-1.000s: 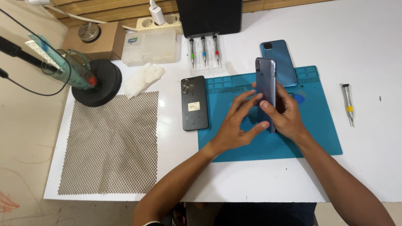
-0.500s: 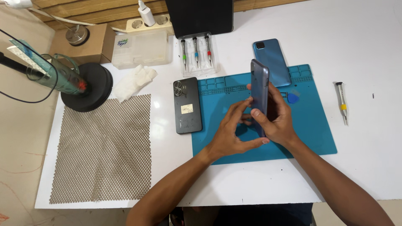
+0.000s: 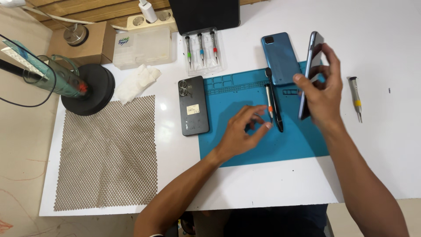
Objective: The person reassembles a disassembled smartphone on a blue mat. They use a screwdriver to secure internal components, then attach the back cover and align the device. The person handles the phone and tools throughout the process.
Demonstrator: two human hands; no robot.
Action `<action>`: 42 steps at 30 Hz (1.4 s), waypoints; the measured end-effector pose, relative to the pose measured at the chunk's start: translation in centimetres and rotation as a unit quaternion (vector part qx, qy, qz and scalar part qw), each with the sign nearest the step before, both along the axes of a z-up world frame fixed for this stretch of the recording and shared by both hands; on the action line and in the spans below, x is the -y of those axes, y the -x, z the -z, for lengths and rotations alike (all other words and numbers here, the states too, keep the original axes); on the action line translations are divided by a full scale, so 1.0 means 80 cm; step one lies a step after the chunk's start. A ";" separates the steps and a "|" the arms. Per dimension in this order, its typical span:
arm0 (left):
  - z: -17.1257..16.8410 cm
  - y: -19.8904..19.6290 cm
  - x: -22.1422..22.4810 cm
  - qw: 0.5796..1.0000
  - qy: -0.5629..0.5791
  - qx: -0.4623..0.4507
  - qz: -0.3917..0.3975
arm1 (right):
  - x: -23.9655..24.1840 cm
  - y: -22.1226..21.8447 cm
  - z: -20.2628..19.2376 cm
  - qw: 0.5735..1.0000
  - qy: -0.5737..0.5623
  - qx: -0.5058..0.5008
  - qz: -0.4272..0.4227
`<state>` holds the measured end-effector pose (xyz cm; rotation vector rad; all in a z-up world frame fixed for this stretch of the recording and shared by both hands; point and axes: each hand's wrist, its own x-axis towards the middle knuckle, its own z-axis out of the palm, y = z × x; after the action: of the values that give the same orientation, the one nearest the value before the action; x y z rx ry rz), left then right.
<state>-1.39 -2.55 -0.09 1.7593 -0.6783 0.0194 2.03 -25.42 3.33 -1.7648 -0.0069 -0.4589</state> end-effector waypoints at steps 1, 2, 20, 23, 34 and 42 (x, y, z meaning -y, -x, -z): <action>0.003 -0.004 0.003 1.000 -0.019 -0.011 -0.020 | 0.007 -0.005 0.002 1.000 0.019 -0.006 0.021; 0.005 -0.007 0.005 0.998 -0.038 -0.022 -0.041 | 0.011 -0.010 0.005 0.999 0.030 -0.011 0.025; -0.018 -0.067 0.056 0.963 -0.216 -0.137 -0.083 | 0.053 -0.015 0.002 0.985 0.149 -0.027 0.076; -0.021 -0.061 0.077 0.934 -0.314 -0.111 -0.130 | 0.055 -0.016 0.000 0.988 0.139 -0.019 0.070; -0.047 -0.055 0.073 0.945 -0.268 -0.148 -0.116 | 0.072 -0.020 0.010 0.987 0.143 0.042 0.061; -0.018 -0.051 0.099 0.958 -0.227 0.113 -0.137 | 0.083 -0.027 0.017 0.981 0.177 0.001 0.073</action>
<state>2.70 -10.47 1.37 2.3109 -0.6289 0.2793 4.18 -32.09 1.93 -2.1239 0.0428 -0.5934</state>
